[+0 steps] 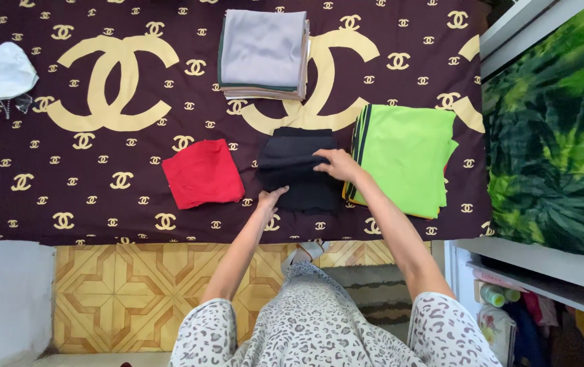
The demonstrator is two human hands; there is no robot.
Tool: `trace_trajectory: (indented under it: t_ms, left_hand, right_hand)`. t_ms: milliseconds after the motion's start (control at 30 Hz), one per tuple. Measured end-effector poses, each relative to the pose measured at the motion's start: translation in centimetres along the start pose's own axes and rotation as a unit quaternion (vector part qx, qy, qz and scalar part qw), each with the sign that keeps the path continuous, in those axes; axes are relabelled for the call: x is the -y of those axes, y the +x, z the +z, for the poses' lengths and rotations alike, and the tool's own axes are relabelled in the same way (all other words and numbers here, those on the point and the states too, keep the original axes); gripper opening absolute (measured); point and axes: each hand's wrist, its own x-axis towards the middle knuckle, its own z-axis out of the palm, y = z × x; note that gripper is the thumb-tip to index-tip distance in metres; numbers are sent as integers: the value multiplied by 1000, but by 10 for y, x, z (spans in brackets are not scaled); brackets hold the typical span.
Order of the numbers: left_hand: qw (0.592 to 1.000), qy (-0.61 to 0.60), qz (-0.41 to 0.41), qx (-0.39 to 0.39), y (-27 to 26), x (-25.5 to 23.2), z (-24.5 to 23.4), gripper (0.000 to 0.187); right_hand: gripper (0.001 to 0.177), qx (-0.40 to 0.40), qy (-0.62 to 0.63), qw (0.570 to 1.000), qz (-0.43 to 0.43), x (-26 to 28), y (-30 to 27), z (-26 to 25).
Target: The person folds various colored garments on a bed and places them into a closet shelf. The person handles shirts and shorts, folding them neatly and stacking them in the closet.
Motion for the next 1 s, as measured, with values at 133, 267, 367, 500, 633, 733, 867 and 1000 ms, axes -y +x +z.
trace_trajectory:
  t_ms: [133,267,367,500,633,733,867,1000]
  left_hand:
    - [988,126,-27,88,-134,-127,-1,78]
    - [998,28,-25,43,-75,-76,11,81]
    - [999,-44,-21,8,5,-7,-11,84]
    - [997,-78,-20,16,20,-5,21,95]
    - [992,-118,-9,32,-12,-26,27,99]
    - [994,-103,-11,19,-10,-26,31,98]
    - [991,-136,-1,2,28,0,29,89]
    - [986,-165,-8,-6,-41,-38,29,89]
  right_hand:
    - [39,26,-192,980,-51,-4,1,45]
    - [70,-34,-343,934,-93,25,-21,62]
    - [62,-29,-340,935,-97,15,-1,57]
    - [49,-41,-158,985,-54,1,26,5]
    - [58,-108,-45,993,-29,-36,52,-35]
    - [42,-145,158,975,51,-37,56,-61]
    - [34,-200,224,954,-7,-47,62,-89]
    - [47,-281,-59,949,-128,-1,56,-98]
